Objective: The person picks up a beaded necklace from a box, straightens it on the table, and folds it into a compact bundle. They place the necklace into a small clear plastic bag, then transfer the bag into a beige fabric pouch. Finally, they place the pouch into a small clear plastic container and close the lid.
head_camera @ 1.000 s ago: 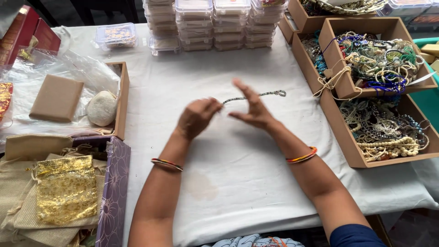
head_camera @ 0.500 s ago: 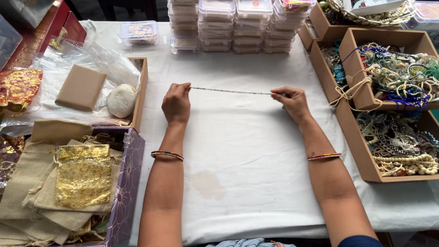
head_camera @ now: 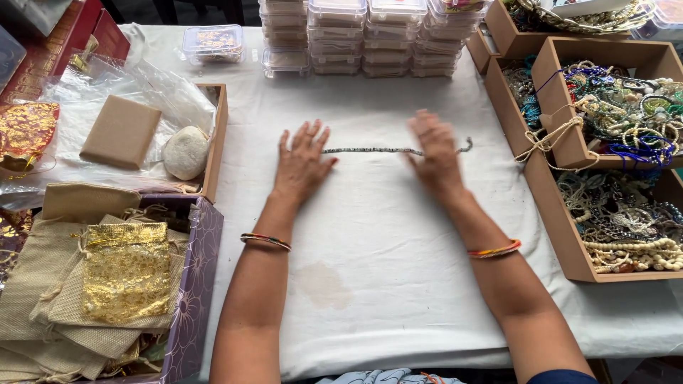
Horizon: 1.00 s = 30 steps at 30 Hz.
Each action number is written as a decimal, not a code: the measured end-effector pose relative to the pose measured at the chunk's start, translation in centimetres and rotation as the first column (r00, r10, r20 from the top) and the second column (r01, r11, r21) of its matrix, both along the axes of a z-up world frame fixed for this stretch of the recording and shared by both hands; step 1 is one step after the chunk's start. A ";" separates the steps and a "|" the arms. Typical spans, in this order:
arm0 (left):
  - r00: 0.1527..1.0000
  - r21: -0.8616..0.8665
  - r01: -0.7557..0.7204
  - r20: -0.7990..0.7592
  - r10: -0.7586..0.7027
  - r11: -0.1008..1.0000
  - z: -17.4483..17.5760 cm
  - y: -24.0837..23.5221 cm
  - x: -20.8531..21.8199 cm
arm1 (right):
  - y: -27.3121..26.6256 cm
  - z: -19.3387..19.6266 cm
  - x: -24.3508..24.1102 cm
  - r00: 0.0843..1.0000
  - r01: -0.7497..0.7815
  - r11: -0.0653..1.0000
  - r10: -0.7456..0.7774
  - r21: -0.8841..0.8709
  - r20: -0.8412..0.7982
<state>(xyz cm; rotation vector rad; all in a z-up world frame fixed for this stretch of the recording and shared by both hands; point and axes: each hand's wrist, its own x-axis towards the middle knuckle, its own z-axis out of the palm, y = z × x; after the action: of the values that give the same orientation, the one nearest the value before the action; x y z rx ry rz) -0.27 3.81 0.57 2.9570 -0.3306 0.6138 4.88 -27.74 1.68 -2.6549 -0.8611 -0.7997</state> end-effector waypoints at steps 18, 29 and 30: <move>0.976 0.236 -0.216 0.031 0.215 0.947 0.3 0.5 -0.5 | -1.7 -1.1 0.6 0.855 0.410 0.880 -0.463 -0.240 -0.235; 0.872 -0.032 -0.256 -0.438 0.216 0.966 0.1 -0.1 0.3 | -0.7 -2.9 1.5 0.883 0.119 0.958 -0.222 -0.261 -0.414; 0.856 -0.012 -0.312 -0.436 0.276 0.950 0.2 0.2 0.3 | -1.2 -3.0 1.8 0.920 0.136 0.976 -0.189 -0.171 -0.344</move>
<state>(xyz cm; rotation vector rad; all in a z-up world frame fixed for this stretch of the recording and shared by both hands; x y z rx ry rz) 0.02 4.00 0.75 2.9696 0.1899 -0.0220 6.64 -28.94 -1.33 -2.8987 -0.6288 -0.2697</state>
